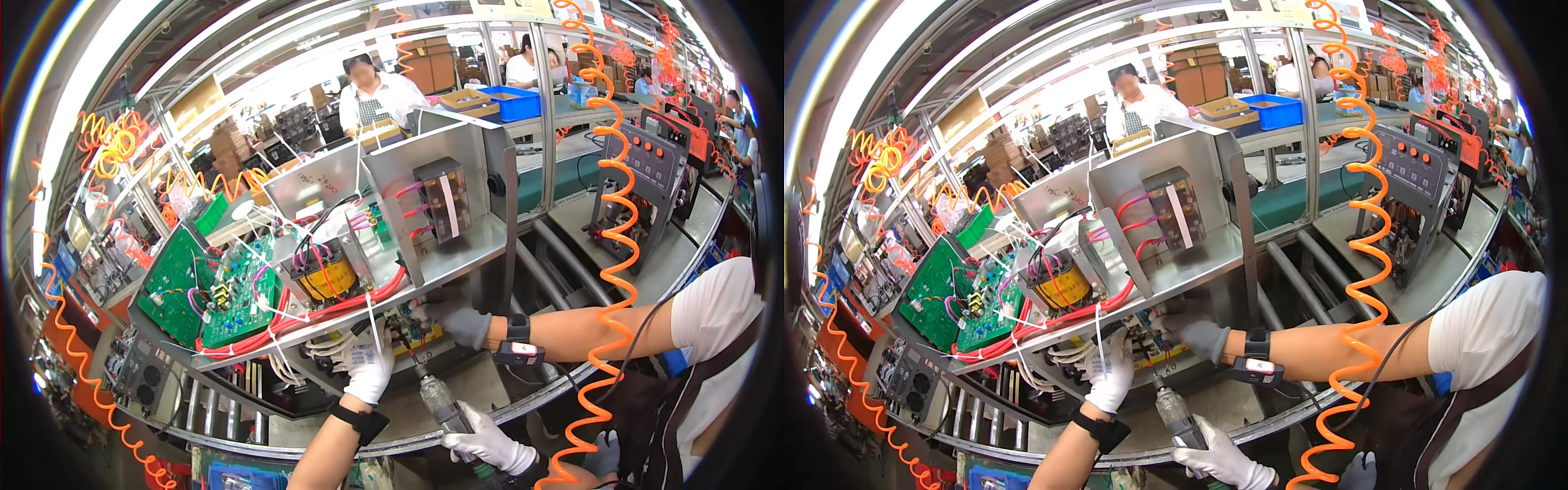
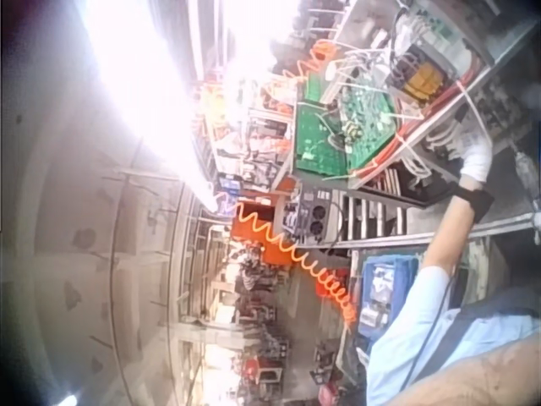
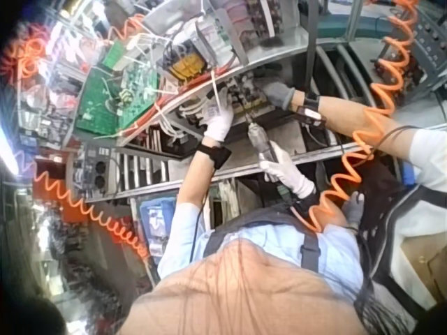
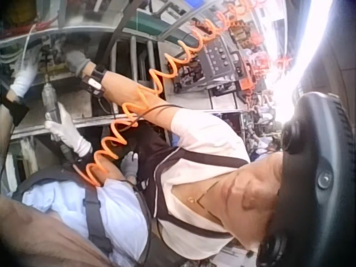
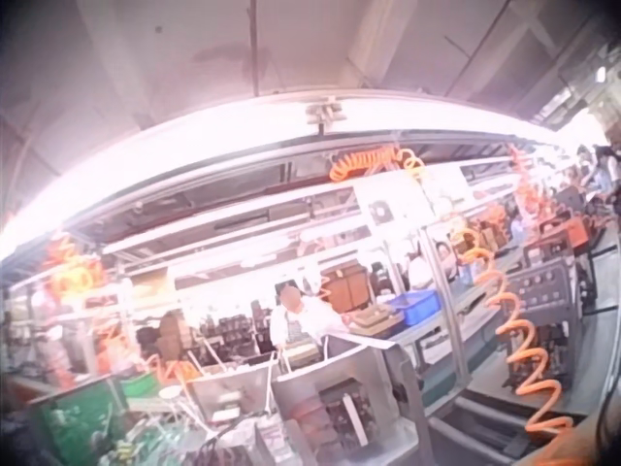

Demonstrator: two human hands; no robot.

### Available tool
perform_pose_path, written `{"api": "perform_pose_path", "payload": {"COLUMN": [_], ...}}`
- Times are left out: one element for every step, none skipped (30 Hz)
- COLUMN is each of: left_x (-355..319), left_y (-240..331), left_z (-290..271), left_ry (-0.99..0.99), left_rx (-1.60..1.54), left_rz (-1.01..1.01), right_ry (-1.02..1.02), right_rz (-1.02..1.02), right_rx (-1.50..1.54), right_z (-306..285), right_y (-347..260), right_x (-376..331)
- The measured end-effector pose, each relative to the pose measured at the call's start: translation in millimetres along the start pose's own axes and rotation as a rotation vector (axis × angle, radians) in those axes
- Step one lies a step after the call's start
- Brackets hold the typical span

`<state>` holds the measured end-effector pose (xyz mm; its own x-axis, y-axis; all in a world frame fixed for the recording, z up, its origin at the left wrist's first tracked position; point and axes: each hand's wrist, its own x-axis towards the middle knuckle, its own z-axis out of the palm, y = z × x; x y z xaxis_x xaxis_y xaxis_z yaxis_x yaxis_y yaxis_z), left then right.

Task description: Assemble internal wiring and components into a solar inverter housing using a pneumatic screwdriver.

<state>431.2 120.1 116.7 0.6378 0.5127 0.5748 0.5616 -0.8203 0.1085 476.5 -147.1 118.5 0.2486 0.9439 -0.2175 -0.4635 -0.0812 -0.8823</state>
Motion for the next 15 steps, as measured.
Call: {"api": "perform_pose_path", "payload": {"left_x": [0,0,0,0,0,0,1,1,1,1,1,1,2,3,3], "left_y": [0,0,1,1,1,1,2,2,3,3,4,4,4,4,5], "left_z": [0,0,0,-1,-1,-2,-3,-3,-4,-5,-5,-6,-6,-7,-8], "left_ry": [0.018,-0.011,-0.009,0.012,-0.011,-0.032,-0.037,-0.04,-0.047,-0.066,-0.085,-0.105,-0.096,-0.088,-0.098], "left_rx": [-0.008,-0.01,-0.022,-0.044,-0.033,-0.01,0.001,0.014,0.015,0.019,0.024,0.031,0.019,0.007,-0.013], "left_rz": [0.0,-0.011,-0.019,-0.017,-0.024,-0.028,-0.023,-0.018,-0.019,-0.029,-0.039,-0.05,-0.048,-0.046,-0.058], "right_ry": [0.001,0.009,0.018,0.026,0.033,0.038,0.043,0.027,0.01,-0.009,0.029,0.028,0.026,0.024,0.021], "right_rz": [-0.006,0.007,0.02,0.032,0.024,0.016,0.005,-0.01,-0.025,-0.043,-0.035,-0.039,-0.04,-0.041,-0.043], "right_rx": [-0.004,-0.01,-0.019,-0.028,-0.028,-0.028,-0.029,-0.023,-0.017,-0.012,0.049,0.035,0.022,0.01,0.007], "right_z": [0,0,0,0,0,0,0,0,0,0,1,1,1,2,1], "right_y": [2,4,6,7,8,8,8,7,4,2,1,-1,-2,-3,-2], "right_x": [-3,-6,-8,-10,-10,-10,-9,-7,-5,-2,1,3,5,7,8]}}
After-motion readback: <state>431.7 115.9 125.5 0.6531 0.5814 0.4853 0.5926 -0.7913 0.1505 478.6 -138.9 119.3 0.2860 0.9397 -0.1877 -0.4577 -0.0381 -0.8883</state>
